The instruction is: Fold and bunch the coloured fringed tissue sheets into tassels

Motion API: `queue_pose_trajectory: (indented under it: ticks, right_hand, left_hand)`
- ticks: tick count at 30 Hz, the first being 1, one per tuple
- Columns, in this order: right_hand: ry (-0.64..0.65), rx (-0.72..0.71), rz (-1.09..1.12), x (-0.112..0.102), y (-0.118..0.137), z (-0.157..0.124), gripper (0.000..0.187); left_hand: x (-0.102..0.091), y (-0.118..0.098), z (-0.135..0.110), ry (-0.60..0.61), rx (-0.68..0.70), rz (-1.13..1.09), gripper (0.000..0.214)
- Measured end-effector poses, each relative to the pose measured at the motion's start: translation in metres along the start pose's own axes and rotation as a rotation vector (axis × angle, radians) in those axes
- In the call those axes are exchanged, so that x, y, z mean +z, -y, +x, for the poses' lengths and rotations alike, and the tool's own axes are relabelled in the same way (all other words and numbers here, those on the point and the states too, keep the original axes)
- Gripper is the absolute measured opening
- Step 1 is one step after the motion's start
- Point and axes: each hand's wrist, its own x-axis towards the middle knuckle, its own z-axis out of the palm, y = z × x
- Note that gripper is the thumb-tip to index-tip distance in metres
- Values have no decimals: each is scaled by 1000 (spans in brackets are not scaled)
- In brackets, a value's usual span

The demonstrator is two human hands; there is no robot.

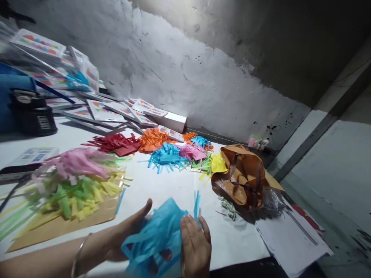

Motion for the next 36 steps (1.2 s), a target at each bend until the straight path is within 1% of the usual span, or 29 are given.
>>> queue_pose_trajectory:
  ticks: [2, 4, 6, 8, 10, 12, 13, 14, 15, 17, 19, 20, 22, 23, 24, 25, 26, 27, 28, 29, 30, 32, 33, 34, 36]
  right_hand:
    - [51, -18, -41, 1, -14, -4, 40]
    - [84, -46, -76, -3, -32, -5, 43]
    - [89, -62, -94, -15, -52, -1, 47]
    - [59, -48, -137, -34, -67, 7, 47]
    - [39, -28, -227, -54, -71, 15, 45]
    - [83, -44, -293, -63, -62, 17, 42]
    - [124, -61, -290, -61, -53, 14, 41]
    - [170, -78, -260, -55, -41, 9, 39]
    - [197, -81, -206, -44, -27, 1, 37]
    - [188, -44, -71, -13, 3, -18, 37]
    - [140, 30, 65, 21, 33, -38, 38]
    - [119, 61, 119, 36, 46, -47, 39]
    - [87, 123, 190, 60, 67, -61, 41]
    - [75, 148, 203, 67, 74, -67, 42]
    - [68, 174, 205, 73, 81, -71, 43]
    - [67, 201, 198, 76, 85, -74, 43]
    - [73, 223, 187, 78, 89, -77, 43]
    - [81, 241, 175, 79, 92, -79, 42]
    - [92, 252, 165, 78, 94, -80, 41]
    - [107, 259, 160, 77, 95, -81, 40]
    - [122, 269, 155, 75, 96, -81, 39]
    - [152, 283, 141, 69, 97, -80, 38]
    - [176, 281, 134, 65, 96, -78, 37]
    - [206, 268, 129, 61, 95, -77, 37]
    - [276, 215, 126, 52, 91, -73, 33]
  left_hand:
    - [3, 19, 0, 65, -72, -186, 80]
    - [7, 33, 0, 67, -67, -218, 67]
    - [11, 40, 1, 42, -47, -203, 50]
    - [12, 37, -1, 23, -14, -161, 41]
    - [7, 26, -8, 13, 29, -93, 41]
    - [-4, 9, -21, -12, 76, -19, 47]
    - [-12, -1, -30, -48, 85, 13, 49]
    - [-22, -11, -42, -107, 88, 44, 47]
    - [-32, -20, -54, -198, 74, 94, 43]
    - [-52, -38, -81, -405, 52, 255, 41]
    - [-69, -51, -107, -651, 55, 524, 40]
    - [-76, -55, -118, -776, 86, 703, 40]
    - [-81, -58, -135, -987, 190, 1054, 38]
    - [-79, -55, -139, -1053, 251, 1200, 37]
    - [-74, -49, -141, -1089, 322, 1330, 35]
    - [-67, -40, -139, -1085, 393, 1440, 34]
    - [-58, -28, -134, -1030, 451, 1551, 33]
    - [-49, -13, -126, -936, 530, 1677, 31]
    - [-40, 3, -116, -786, 567, 1768, 35]
    - [-34, 19, -105, -651, 555, 1844, 46]
    - [-30, 35, -94, -618, 584, 1882, 45]
    - [-31, 60, -76, -604, 605, 1898, 27]
    - [-36, 68, -70, -595, 627, 1885, 25]
    - [-43, 74, -67, -584, 642, 1871, 26]
    - [-56, 77, -67, -548, 680, 1844, 26]
